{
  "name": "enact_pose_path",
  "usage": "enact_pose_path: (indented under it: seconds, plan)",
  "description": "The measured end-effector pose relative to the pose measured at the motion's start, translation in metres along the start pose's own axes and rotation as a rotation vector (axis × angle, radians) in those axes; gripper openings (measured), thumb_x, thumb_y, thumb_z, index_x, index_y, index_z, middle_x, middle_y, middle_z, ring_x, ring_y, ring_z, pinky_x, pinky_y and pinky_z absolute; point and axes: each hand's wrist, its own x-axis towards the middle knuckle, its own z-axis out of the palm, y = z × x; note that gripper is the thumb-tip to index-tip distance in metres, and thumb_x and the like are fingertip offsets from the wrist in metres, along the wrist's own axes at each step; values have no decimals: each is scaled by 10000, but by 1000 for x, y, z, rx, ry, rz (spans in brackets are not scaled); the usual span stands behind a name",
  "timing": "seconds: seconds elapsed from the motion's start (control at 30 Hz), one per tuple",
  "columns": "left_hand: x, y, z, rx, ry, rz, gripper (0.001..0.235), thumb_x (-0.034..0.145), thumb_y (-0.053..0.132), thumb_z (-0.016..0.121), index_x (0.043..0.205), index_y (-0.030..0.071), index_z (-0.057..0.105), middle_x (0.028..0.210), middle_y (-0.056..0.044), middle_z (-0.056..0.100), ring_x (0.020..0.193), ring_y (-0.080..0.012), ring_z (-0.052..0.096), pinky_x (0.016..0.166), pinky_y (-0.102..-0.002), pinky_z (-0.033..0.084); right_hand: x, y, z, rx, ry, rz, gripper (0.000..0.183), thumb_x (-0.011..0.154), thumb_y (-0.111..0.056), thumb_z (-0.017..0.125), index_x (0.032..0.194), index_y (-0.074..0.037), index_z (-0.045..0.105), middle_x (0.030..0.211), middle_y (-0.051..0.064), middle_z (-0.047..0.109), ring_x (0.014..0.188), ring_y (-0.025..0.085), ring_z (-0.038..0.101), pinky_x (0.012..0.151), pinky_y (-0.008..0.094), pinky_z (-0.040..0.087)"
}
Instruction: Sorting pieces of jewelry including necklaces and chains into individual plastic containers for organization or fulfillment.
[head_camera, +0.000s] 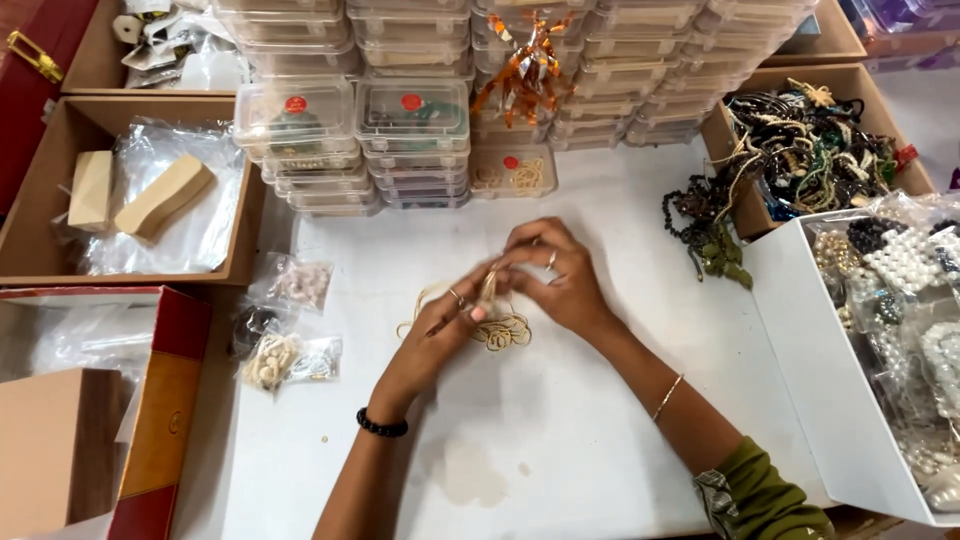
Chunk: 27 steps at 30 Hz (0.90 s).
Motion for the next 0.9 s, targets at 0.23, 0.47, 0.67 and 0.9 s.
enact_pose_path:
  seconds: [0.23, 0.47, 0.67, 0.9]
  plan:
    - [0, -2, -12, -210, -73, -470, 366, 1056, 285, 560, 1295, 54, 715, 733, 55, 508, 681, -80, 469, 651, -245, 427, -8, 66, -29, 355, 427, 281, 96, 963, -132, 758, 991, -43, 734, 1161, 10, 592, 980, 88, 602, 846, 253, 517]
    - [-5, -18, -55, -53, 177, -544, 296, 1008, 241, 622, 1196, 64, 768, 732, 70, 546, 636, -34, 436, 569, -217, 380, -32, 118, -61, 308, 760, 344, 101, 995, -105, 734, 981, -21, 679, 1130, -10, 566, 907, 56, 568, 802, 216, 501]
    - [-8, -1, -72, 186, 441, -583, 243, 959, 205, 680, 1151, 121, 803, 793, 31, 696, 592, -51, 469, 510, -244, 376, -39, 143, -70, 275, 890, 348, 104, 1067, -146, 696, 1074, -75, 620, 992, -38, 622, 867, 40, 541, 785, 196, 457]
    - [-16, -5, -79, 518, 528, -381, 220, 956, 166, 735, 1161, 114, 796, 766, -13, 715, 637, -41, 560, 562, -221, 452, -33, 137, -76, 312, 1048, 539, 86, 1067, -180, 665, 1044, -116, 611, 832, -50, 595, 714, 23, 536, 557, 198, 366]
